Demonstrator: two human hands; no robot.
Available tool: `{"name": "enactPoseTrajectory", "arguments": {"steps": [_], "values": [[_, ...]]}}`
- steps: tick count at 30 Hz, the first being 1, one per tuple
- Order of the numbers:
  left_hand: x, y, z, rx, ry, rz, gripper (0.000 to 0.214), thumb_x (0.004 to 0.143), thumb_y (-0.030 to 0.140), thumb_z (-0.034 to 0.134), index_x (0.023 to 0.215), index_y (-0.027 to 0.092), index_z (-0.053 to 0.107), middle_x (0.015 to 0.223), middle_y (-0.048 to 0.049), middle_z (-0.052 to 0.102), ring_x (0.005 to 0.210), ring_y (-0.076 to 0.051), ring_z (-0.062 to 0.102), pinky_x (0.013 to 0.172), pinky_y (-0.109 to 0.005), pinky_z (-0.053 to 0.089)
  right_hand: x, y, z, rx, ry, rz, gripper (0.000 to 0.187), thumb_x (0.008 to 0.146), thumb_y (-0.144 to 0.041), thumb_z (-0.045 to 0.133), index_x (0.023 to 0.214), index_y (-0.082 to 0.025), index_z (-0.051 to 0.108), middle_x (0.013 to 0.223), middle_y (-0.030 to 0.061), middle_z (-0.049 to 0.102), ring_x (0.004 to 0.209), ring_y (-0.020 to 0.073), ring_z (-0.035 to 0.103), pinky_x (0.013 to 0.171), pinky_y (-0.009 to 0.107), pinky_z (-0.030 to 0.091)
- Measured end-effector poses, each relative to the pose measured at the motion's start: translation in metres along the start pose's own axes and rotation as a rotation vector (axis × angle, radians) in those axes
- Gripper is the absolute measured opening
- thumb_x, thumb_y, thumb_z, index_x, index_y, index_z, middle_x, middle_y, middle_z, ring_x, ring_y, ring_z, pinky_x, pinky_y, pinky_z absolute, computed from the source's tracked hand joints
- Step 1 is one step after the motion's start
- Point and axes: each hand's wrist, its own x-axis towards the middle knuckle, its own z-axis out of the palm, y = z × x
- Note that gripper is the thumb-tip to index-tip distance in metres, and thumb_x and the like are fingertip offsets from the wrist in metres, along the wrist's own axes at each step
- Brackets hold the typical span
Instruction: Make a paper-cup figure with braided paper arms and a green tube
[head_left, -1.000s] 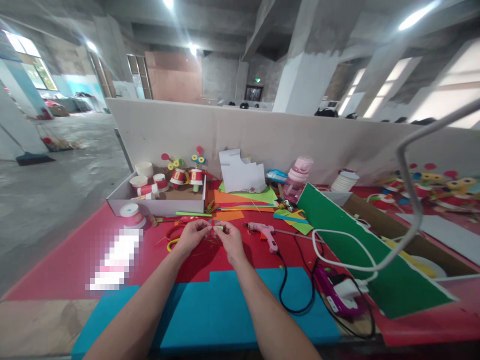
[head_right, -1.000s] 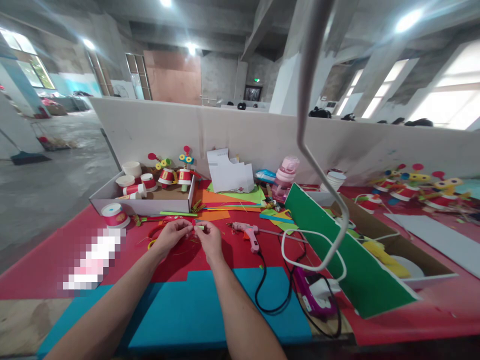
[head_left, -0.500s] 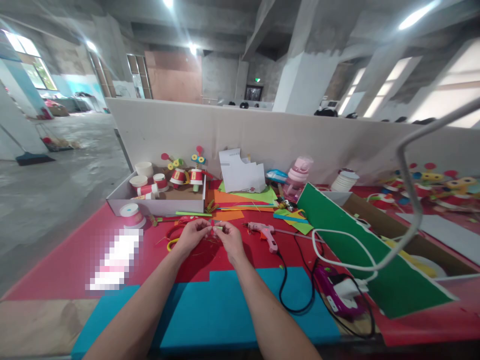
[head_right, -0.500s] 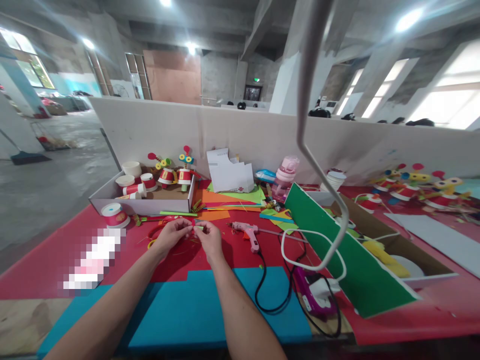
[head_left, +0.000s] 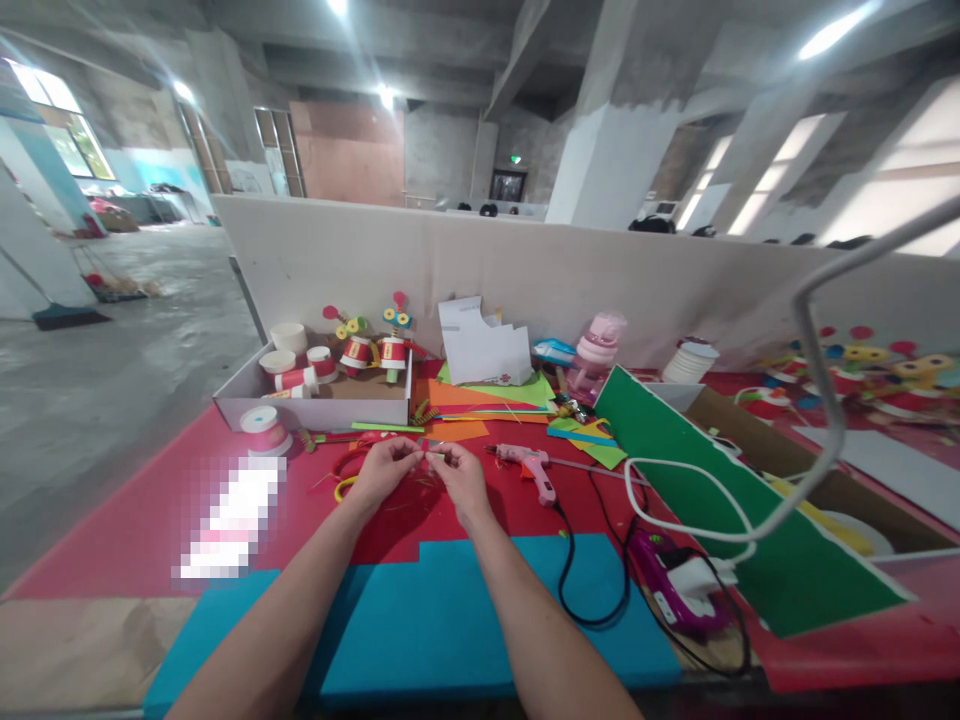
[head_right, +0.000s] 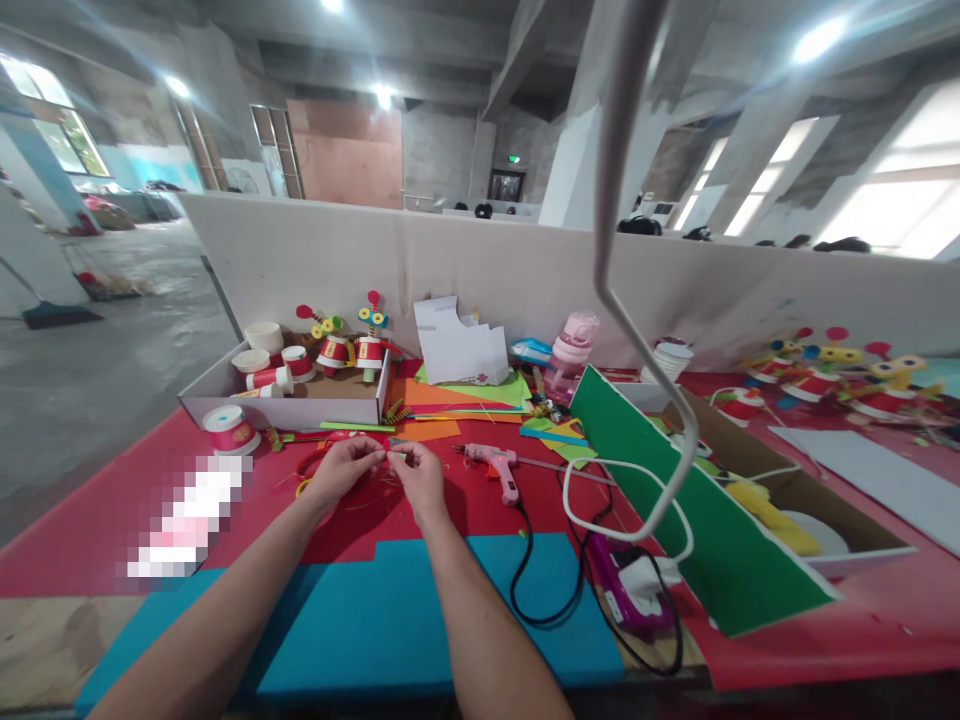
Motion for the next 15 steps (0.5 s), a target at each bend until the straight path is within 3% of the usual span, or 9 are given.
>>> {"name": "enactPoseTrajectory", "arguments": {"steps": [9, 15], "values": [[0.001, -0.003, -0.002, 0.04, 0.034, 0.013, 0.023, 0.069, 0.038, 0.071, 0.07, 0.015, 0.063, 0.057, 0.003, 0.057, 0.052, -0.01, 0.046, 0.053, -0.022, 0.032, 0.003, 0.001, -0.003, -0.022, 0.024, -0.022, 0.02, 0.066, -0.037, 0.071, 0.072, -0.018, 0.066, 0.06, -0.0019, 0.062, 0.056, 0.0131, 0.055, 0.057, 0.025, 0.043], [0.006, -0.011, -0.005, -0.038, 0.092, -0.011, 0.026, 0.07, 0.041, 0.069, 0.072, 0.016, 0.063, 0.057, 0.0024, 0.058, 0.052, -0.01, 0.049, 0.054, -0.022, 0.035, 0.007, 0.0, -0.006, 0.146, 0.133, 0.017, 0.029, 0.065, -0.044, 0.074, 0.075, -0.018, 0.066, 0.064, -0.002, 0.062, 0.057, 0.0113, 0.055, 0.06, 0.024, 0.046]]}}
